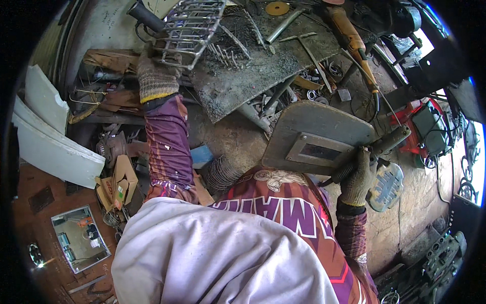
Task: The person welds a wire structure using a welding torch and a handheld welding mask. The person subsequently taps the structure with a hammer.
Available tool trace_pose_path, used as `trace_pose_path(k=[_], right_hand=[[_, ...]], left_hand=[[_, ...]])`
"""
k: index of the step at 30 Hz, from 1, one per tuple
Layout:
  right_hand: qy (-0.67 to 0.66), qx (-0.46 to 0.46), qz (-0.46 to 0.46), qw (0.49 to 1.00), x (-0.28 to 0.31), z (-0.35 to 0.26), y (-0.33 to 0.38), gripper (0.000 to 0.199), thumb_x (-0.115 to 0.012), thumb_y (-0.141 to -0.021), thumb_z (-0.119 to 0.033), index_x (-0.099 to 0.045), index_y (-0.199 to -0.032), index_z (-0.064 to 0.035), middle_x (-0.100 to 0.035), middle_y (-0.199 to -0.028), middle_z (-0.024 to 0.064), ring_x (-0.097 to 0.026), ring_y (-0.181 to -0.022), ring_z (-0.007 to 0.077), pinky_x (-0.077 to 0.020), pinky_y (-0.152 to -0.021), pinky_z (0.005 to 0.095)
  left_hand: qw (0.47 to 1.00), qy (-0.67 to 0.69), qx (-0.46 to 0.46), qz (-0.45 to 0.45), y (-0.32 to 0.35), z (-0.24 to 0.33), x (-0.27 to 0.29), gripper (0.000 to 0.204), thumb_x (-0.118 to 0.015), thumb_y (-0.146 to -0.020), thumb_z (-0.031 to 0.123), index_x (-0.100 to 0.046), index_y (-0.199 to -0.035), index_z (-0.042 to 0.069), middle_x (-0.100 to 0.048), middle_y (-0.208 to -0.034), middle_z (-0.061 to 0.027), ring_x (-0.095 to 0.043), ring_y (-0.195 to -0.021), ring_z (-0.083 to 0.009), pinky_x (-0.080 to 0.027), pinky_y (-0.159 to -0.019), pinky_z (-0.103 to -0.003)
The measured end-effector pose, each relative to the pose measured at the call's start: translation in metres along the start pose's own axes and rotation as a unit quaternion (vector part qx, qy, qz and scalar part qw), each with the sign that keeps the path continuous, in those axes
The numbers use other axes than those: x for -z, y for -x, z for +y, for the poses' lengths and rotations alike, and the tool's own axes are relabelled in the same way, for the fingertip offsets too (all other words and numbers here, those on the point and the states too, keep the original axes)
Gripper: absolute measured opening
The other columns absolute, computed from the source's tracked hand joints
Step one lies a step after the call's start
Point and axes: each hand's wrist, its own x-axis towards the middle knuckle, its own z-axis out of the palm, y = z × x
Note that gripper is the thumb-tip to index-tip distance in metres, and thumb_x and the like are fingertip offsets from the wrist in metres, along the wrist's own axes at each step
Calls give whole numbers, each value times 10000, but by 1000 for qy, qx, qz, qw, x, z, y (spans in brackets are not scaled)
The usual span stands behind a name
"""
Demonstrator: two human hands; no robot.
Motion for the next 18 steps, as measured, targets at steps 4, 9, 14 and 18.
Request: trace_pose_path(k=[4, 9, 14, 18], right_hand=[[11, 1, 15, 1000, 2, 1, 0, 241, -632, -928, -275, -563, -1050, -78, -545, -836, -14, -542, -715, 94, -440, -621, 237], [6, -11, -22, 1000, 13, 5, -3, 252, -634, -924, -268, -551, -1059, -72, -550, -849, -10, -552, -741, 97, -450, -646, 240], [-38, -28, -21, 999, 14, 7, -4, 232, -631, -928, -245, -550, -1053, -67, -561, -865, -1, -568, -766, 102, -476, -681, 243], [-53, -27, -37, 998, 12, 2, -1, 218, -627, -932, -227, -550, -1055, -65, -577, -886, 6, -578, -783, 106, -487, -695, 246]], left_hand=[[999, -10, -13, 32, -6, -12, -9, 355, -447, -982, 373, -639, -1034, 79, -681, -837, -85, -659, -705, -256, -558, -565, -403], [981, -75, -83, 156, 18, -19, -35, 389, -431, -972, 430, -614, -1113, 116, -678, -979, -78, -656, -813, -266, -559, -634, -435], [978, -64, -139, 143, -3, -28, -17, 415, -457, -949, 447, -592, -1176, 126, -657, -1069, -89, -628, -954, -273, -533, -763, -498], [969, -64, -69, 229, -17, -53, 2, 403, -482, -939, 441, -586, -1200, 152, -637, -1151, -63, -605, -1045, -272, -498, -862, -559]])
